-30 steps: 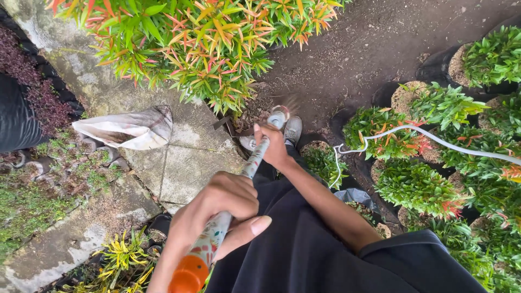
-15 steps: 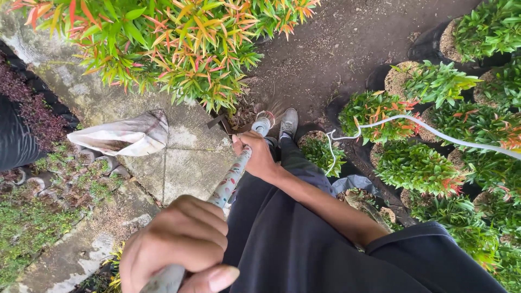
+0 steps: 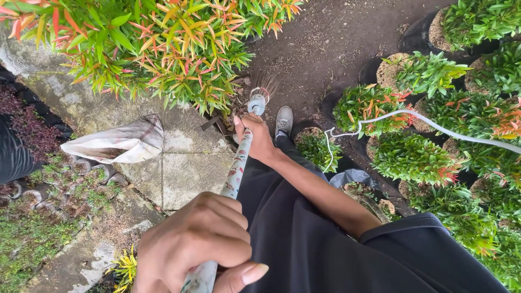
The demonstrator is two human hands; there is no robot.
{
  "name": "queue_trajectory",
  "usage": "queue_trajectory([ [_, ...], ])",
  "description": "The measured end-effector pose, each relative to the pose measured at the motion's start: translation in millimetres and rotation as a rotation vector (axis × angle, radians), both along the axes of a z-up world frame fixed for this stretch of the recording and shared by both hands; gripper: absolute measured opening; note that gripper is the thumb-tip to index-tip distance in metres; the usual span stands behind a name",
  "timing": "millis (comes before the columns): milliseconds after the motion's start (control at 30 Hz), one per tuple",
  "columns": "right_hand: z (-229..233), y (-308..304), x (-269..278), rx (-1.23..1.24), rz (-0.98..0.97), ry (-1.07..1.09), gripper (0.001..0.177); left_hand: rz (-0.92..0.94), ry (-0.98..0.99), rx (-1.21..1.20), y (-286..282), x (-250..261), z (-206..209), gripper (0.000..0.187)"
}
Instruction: Sweeping leaves and debris into a dustpan and emptying it into a bag in a garden nursery.
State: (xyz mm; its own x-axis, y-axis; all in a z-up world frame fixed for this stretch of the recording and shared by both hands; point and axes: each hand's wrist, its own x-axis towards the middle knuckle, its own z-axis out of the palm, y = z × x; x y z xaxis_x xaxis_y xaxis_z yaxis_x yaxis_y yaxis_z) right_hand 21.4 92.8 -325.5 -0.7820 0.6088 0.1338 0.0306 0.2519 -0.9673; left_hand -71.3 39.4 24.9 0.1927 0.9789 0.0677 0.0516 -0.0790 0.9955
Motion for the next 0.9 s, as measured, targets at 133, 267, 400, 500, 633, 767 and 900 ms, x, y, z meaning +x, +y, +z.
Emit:
queue_trajectory([
  [133, 21.1, -5.8, -0.9, -0.012, -0.043, 0.022, 0.046, -0.03, -0.033, 0.14, -10.4, -4.4, -1.5, 0.046],
  [267, 34.4, -26.0, 15.0, -0.109, 0.064, 0.036, 0.039, -0.265, -0.25, 0.193, -2.4, -22.3, -4.6, 0.052],
  [400, 27.8, -33.9, 25.5, -0.164, 0.208, -0.003, 0.052, -0.353, -0.298, 0.048, 12.6, -12.0, 6.0, 0.061],
  [500, 7.8, -31.3, 26.3, -0.198, 0.244, -0.02, 0.051, 0.183, 0.342, -0.374, 13.5, 2.3, 10.9, 0.039],
  [633, -22.6, -16.9, 19.4, -0.179, 0.186, 0.001, 0.05, -0.273, -0.033, -0.052, 31.4, -3.5, -17.3, 0.049],
  [767, -60.8, 9.5, 16.1, -0.038, 0.103, 0.014, 0.04, -0.154, 0.029, 0.004, 30.5, -2.5, -21.0, 0.048],
  [900, -21.8, 29.0, 9.0, -0.002, 0.031, 0.085, 0.044, -0.124, -0.012, 0.002, 26.2, -1.7, -12.2, 0.049],
])
